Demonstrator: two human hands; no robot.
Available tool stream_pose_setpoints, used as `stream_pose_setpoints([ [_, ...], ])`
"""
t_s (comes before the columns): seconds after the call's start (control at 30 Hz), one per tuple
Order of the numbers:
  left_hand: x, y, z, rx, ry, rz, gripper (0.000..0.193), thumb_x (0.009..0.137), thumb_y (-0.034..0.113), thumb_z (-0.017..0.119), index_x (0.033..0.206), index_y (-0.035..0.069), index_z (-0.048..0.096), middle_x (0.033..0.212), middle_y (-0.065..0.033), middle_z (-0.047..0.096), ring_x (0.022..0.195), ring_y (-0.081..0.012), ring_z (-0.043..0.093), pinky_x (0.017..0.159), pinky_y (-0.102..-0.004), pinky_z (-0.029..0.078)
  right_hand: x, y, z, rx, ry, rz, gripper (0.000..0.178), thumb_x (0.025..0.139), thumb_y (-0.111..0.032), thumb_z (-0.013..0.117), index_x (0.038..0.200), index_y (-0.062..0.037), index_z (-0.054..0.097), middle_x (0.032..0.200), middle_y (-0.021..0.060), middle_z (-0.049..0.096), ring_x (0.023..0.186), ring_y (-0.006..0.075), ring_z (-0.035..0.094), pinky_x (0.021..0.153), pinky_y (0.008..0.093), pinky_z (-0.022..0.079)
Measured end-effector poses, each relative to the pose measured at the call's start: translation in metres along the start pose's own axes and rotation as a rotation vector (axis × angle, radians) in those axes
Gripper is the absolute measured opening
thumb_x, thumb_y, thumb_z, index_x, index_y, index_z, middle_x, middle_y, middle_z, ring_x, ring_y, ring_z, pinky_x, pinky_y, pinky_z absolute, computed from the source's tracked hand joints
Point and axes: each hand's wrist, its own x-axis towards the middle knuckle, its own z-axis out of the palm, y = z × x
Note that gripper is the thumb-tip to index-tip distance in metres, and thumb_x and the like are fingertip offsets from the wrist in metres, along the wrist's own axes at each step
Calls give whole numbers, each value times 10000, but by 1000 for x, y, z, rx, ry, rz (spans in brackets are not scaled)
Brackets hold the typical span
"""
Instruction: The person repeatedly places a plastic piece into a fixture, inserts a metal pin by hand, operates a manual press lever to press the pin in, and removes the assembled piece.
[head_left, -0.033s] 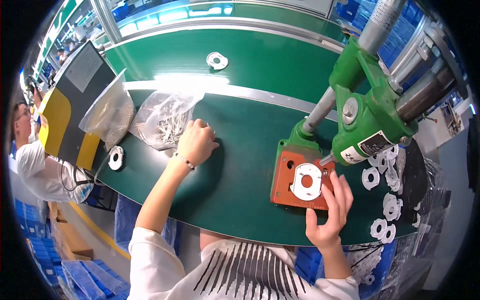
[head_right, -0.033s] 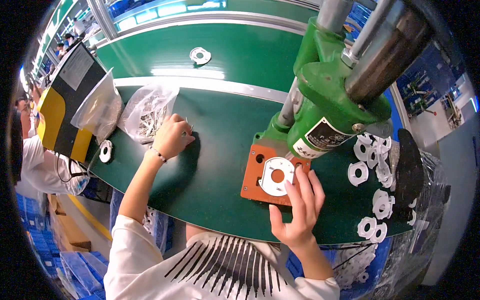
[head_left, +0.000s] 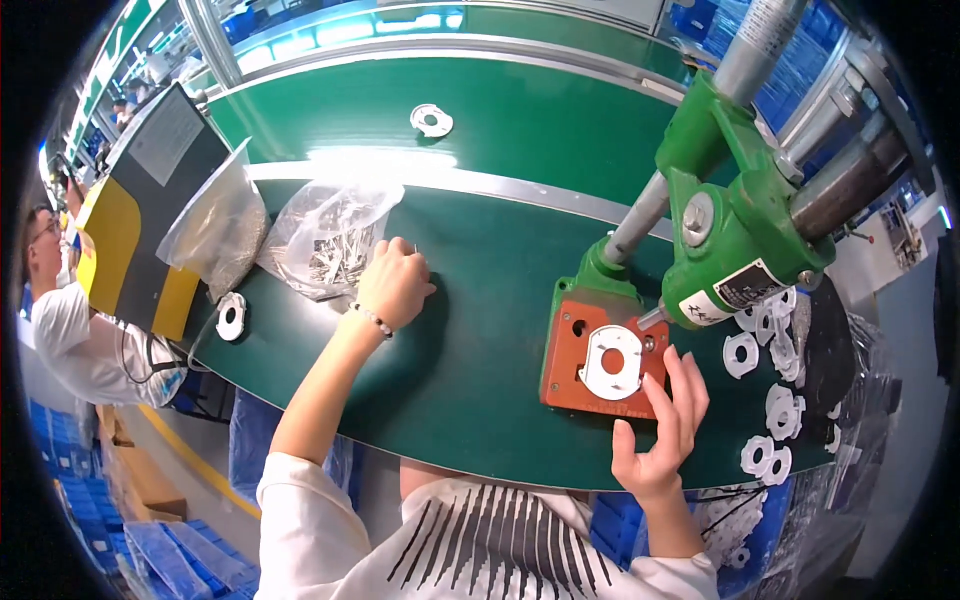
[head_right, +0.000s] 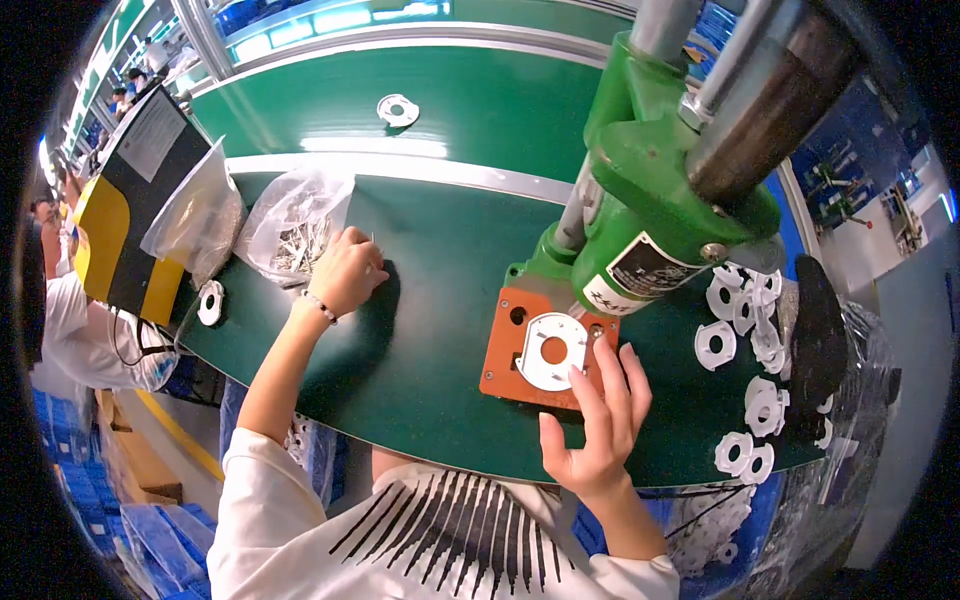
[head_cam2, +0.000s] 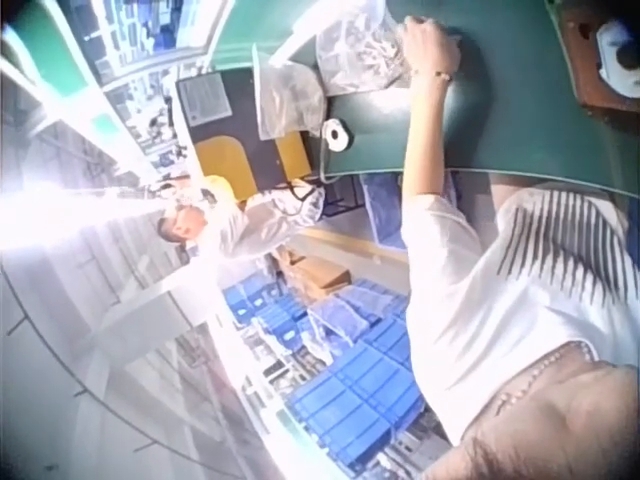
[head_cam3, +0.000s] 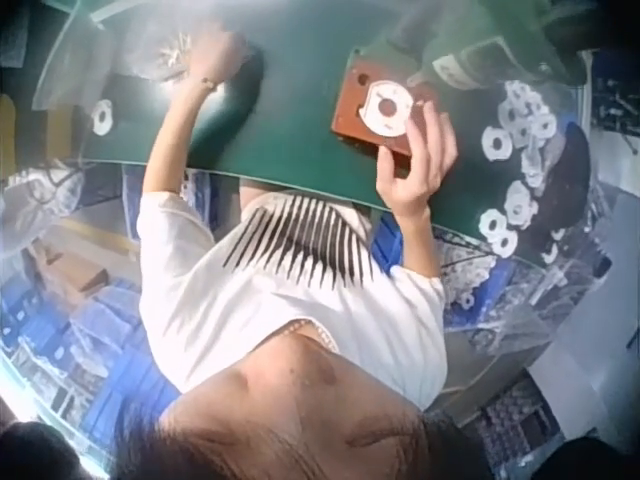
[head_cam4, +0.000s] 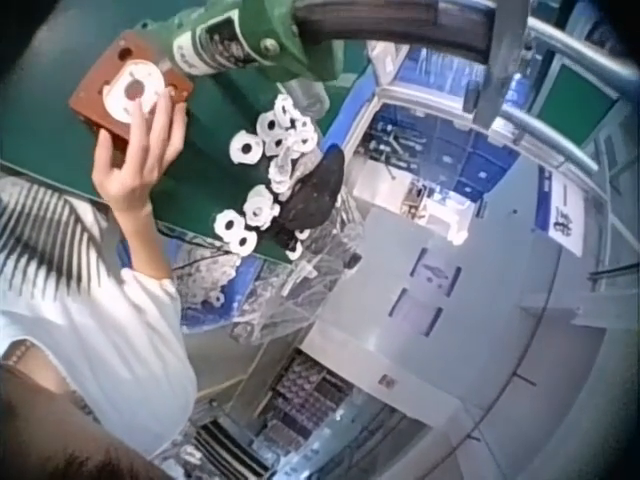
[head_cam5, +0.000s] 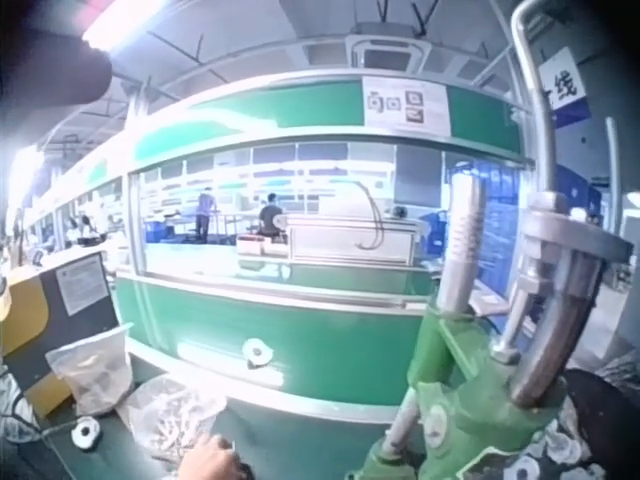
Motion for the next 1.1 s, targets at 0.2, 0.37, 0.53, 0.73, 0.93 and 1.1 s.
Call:
stream_pose_setpoints([
  [0.2, 5, -6, 7, 91, -74, 34, 56, 695, 95, 689, 709, 53, 655, 893, -161, 555, 906, -331, 492, 813, -379, 440, -10, -1, -18, -8, 0, 12, 322, 782, -184, 600, 1059, -19, 580, 1256, 245, 493, 1194, 426, 402, 995, 482, 325],
  [0.37, -3, -7, -20, -154, 8, 58, 149, 701, 137, 723, 782, 54, 630, 908, -135, 536, 953, -326, 503, 822, -376, 440, -19, 0, -25, -61, -3, 0, 251, 815, -204, 531, 978, -26, 602, 1246, 251, 496, 1194, 426, 408, 983, 482, 338],
  [0.53, -20, 2, -1, -28, -73, -2, 117, 711, 111, 704, 774, 49, 627, 941, -136, 530, 964, -324, 496, 831, -378, 437, -19, 0, -23, -33, -23, 6, 222, 818, -193, 532, 944, -31, 616, 1244, 247, 498, 1189, 424, 411, 977, 477, 343],
  [0.73, -24, 20, -2, -186, 131, 109, 86, 745, 31, 626, 809, 9, 572, 819, -130, 554, 848, -317, 539, 722, -408, 443, -17, -2, -22, 28, 5, 2, 208, 770, -160, 584, 939, -69, 665, 1209, 205, 538, 1168, 393, 429, 993, 487, 330],
  [0.93, -17, 95, -38, -1129, -149, 41, 146, 834, 19, 623, 972, -15, 588, 816, -50, 644, 760, -106, 611, 649, -220, 488, -3, -2, -3, 33, -168, 16, 281, 695, -101, 665, 970, -49, 646, 1191, 133, 567, 1132, 323, 489, 1000, 505, 318],
  [1.1, -4, 135, -1, -1398, -60, 84, 107, 816, 12, 649, 918, -17, 647, 891, -68, 676, 785, -95, 631, 669, -226, 521, -6, 0, 10, 16, -213, 18, 294, 691, -92, 686, 971, -17, 638, 1176, 133, 589, 1101, 293, 550, 1010, 500, 319],
])
